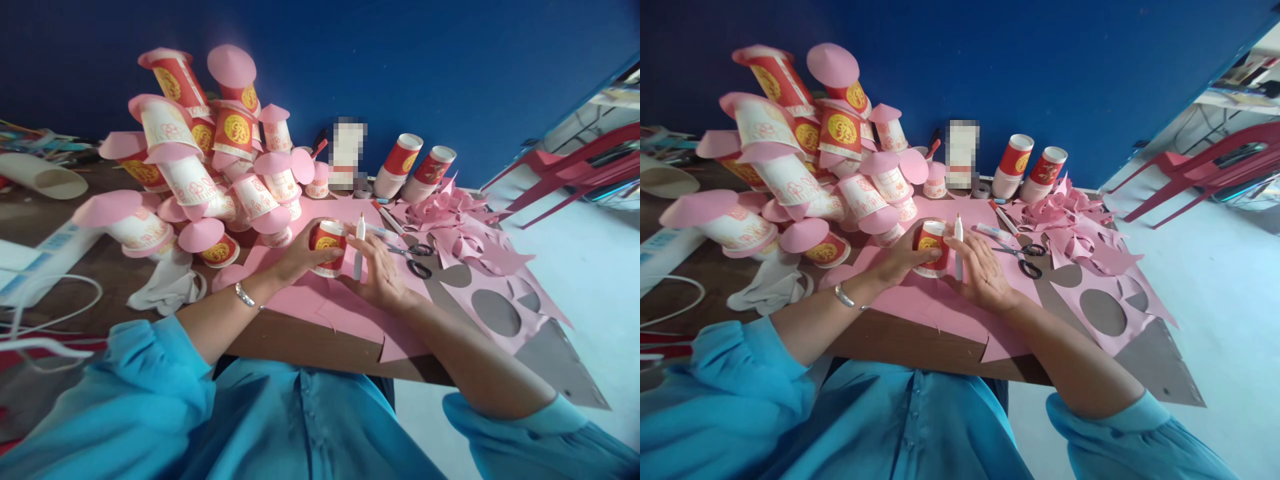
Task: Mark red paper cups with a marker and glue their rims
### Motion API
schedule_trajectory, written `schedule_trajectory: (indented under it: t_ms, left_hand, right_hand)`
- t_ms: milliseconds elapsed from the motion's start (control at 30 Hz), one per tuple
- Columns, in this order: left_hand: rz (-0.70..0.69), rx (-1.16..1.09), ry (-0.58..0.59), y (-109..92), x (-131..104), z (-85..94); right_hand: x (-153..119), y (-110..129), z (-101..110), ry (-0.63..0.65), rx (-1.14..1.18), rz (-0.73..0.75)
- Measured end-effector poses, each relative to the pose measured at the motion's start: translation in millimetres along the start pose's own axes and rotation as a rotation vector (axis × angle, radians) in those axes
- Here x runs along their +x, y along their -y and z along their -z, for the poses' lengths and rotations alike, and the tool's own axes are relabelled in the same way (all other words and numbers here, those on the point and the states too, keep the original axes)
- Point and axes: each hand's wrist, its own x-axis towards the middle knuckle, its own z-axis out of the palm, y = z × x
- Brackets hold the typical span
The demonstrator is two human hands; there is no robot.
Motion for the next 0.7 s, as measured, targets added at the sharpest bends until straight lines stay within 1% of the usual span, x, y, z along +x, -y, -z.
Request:
schedule_trajectory:
  t_ms: [100, 233, 333, 533, 700]
  left_hand:
    - [0.001, -0.079, 0.072, 0, 1, 1.7]
    - [0.093, -0.198, 0.114, 4, 8, 7.9]
    - [0.091, -0.200, 0.084, 6, 12, 10.9]
    - [-0.017, -0.277, 0.013, 3, 14, 9.3]
    - [-0.038, -0.320, -0.030, 2, 17, 11.9]
  right_hand:
    - [-3, -8, -3, -0.041, -0.012, 0.010]
    - [-5, -21, -8, -0.062, -0.015, -0.025]
    - [-6, -28, -12, -0.047, -0.032, -0.062]
    - [-10, -35, -18, -0.030, -0.115, -0.161]
    - [-8, -32, -18, 0.054, -0.167, -0.189]
